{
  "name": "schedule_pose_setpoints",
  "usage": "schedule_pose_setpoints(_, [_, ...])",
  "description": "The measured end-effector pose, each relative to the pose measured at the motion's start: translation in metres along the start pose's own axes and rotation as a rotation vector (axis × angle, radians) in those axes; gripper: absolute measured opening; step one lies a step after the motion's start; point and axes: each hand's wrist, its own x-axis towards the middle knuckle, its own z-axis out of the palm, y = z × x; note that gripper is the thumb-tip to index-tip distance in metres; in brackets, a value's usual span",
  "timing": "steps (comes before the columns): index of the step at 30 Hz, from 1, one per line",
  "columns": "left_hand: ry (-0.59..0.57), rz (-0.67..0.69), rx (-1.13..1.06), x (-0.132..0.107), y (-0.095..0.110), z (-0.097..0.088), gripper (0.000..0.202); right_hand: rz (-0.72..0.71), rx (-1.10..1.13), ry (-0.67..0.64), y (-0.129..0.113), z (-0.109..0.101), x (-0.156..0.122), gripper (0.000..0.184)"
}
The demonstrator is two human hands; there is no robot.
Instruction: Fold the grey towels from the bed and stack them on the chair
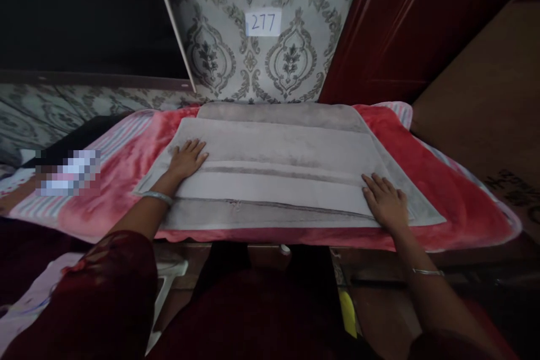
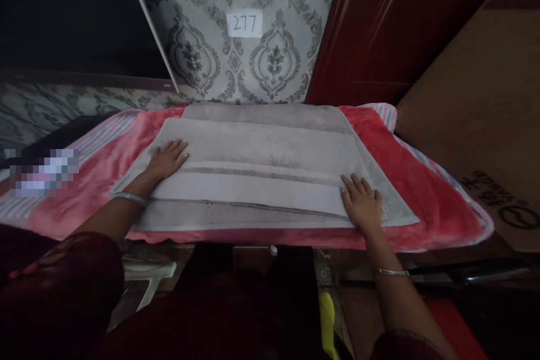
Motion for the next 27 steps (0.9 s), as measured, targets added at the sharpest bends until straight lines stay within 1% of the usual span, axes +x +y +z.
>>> schedule_pose_setpoints(3, [0.002,0.020,-0.010,-0.002,-0.008,0.002,0.062,0.013,-0.007,-0.021,-0.002,-0.005,-0.001,0.061])
schedule_pose_setpoints(6, [0.063,-0.003,-0.041,-0.012,-0.022,0.004,0.060,0.027,-0.024,-0.078,-0.005,-0.011,-0.002,0.063])
schedule_pose_setpoints(9, [0.173,-0.056,-0.069,-0.032,-0.039,0.004,0.057,0.032,-0.015,-0.124,-0.008,-0.015,-0.003,0.071])
schedule_pose_setpoints(11, [0.222,-0.099,-0.064,-0.046,-0.047,0.001,0.053,0.039,0.000,-0.128,-0.008,-0.015,-0.004,0.076])
schedule_pose_setpoints(13, [0.240,-0.151,-0.045,-0.056,-0.052,-0.005,0.049,0.047,0.012,-0.122,-0.008,-0.014,-0.004,0.080])
schedule_pose_setpoints(15, [0.249,-0.221,-0.057,-0.062,-0.054,-0.011,0.046,0.048,0.015,-0.127,-0.006,-0.011,-0.004,0.082])
schedule_pose_setpoints(17, [0.232,-0.312,-0.115,-0.062,-0.057,-0.015,0.044,0.036,0.015,-0.125,-0.004,-0.008,-0.003,0.084])
schedule_pose_setpoints(20, [0.165,-0.436,-0.184,-0.053,-0.062,-0.018,0.041,0.023,0.019,-0.103,-0.003,-0.006,-0.002,0.084])
schedule_pose_setpoints(24, [0.109,-0.513,-0.203,-0.036,-0.072,-0.020,0.038,0.033,0.032,-0.118,-0.005,-0.006,-0.002,0.087])
schedule_pose_setpoints(27, [0.077,-0.540,-0.208,-0.027,-0.078,-0.021,0.033,0.035,0.052,-0.106,-0.006,-0.008,-0.002,0.086])
